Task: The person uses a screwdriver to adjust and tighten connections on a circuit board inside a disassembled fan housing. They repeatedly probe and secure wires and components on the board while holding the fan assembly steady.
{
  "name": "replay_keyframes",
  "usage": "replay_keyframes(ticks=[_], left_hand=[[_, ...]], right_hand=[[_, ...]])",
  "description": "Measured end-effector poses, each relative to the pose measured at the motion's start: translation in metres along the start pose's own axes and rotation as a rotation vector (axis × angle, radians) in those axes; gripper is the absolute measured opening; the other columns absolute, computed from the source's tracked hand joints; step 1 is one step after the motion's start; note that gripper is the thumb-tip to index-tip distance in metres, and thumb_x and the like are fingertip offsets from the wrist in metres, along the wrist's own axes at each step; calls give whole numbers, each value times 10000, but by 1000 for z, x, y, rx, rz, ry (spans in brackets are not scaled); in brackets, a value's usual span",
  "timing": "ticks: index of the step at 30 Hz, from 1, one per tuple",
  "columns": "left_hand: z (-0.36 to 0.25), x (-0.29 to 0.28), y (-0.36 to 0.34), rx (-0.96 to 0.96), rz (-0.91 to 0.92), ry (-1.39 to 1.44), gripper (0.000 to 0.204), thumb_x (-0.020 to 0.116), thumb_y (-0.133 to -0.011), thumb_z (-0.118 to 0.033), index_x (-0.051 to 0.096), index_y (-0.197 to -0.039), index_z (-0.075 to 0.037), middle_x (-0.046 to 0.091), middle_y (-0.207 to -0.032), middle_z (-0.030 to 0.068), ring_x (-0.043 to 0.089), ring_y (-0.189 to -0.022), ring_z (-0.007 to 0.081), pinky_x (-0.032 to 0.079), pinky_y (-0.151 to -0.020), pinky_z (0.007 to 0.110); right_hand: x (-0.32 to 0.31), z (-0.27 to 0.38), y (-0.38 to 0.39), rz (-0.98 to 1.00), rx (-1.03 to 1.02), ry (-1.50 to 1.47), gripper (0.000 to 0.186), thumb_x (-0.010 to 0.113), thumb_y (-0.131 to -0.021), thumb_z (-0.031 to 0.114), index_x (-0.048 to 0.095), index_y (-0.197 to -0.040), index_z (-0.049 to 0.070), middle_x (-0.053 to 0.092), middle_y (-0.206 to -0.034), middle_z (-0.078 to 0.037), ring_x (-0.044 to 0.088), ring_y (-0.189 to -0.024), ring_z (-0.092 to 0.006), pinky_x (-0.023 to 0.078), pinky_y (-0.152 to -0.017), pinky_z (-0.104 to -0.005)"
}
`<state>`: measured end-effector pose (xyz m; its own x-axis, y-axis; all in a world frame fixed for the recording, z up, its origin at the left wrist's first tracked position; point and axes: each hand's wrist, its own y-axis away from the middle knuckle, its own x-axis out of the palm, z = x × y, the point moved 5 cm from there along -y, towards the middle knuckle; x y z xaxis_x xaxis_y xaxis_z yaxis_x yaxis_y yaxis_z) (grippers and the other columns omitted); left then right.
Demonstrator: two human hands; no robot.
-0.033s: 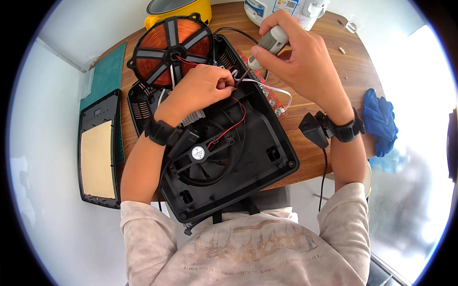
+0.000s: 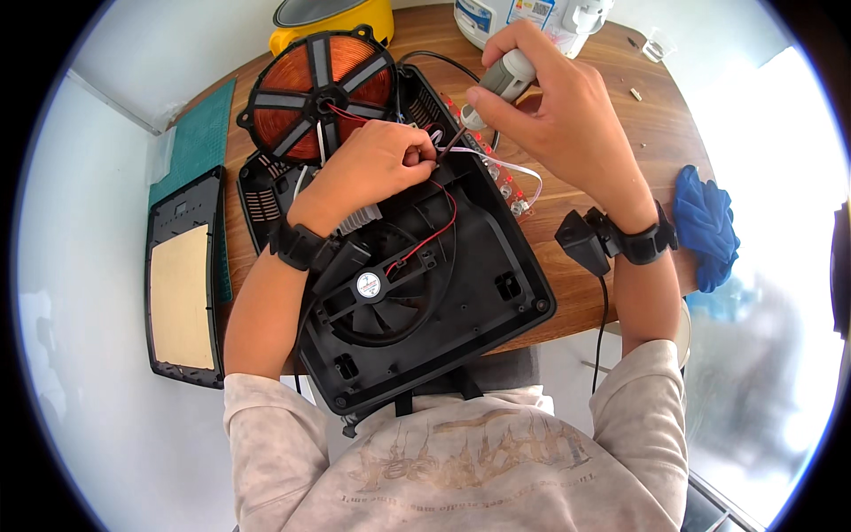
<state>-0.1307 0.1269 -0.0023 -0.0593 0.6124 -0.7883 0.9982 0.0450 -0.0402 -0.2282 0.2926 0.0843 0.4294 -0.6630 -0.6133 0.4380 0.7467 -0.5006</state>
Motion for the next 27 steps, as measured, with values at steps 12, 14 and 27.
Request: replay_keyframes(ticks=[12, 14, 27], left_hand=[[-9, -10, -10, -158, 196, 55, 155, 674, -877, -112, 737, -927, 21, 693, -666, 97, 673, -551, 164, 527, -582, 298], [-8, -12, -10, -153, 212, 36, 161, 662, -867, -114, 751, -919, 11, 714, -695, 105, 686, -558, 174, 540, -602, 304], [5, -2, -5, -112, -24, -67, 190, 701, -855, -188, 777, -949, -42, 730, -765, 115, 706, -661, 256, 540, -636, 349]], right_hand=[[-2, 1, -1, -54, -124, -27, 320, 773, -881, 143, 523, -1064, 66, 637, -681, -88, 601, -563, -235, 481, -545, -327], [-1, 0, -1, -43, -95, -54, 318, 772, -886, 145, 519, -1061, 66, 639, -686, -87, 602, -570, -236, 485, -549, -330], [-2, 6, 5, 17, 112, -135, 308, 753, -910, 146, 509, -1072, 50, 646, -773, -111, 596, -624, -236, 497, -593, -341]])
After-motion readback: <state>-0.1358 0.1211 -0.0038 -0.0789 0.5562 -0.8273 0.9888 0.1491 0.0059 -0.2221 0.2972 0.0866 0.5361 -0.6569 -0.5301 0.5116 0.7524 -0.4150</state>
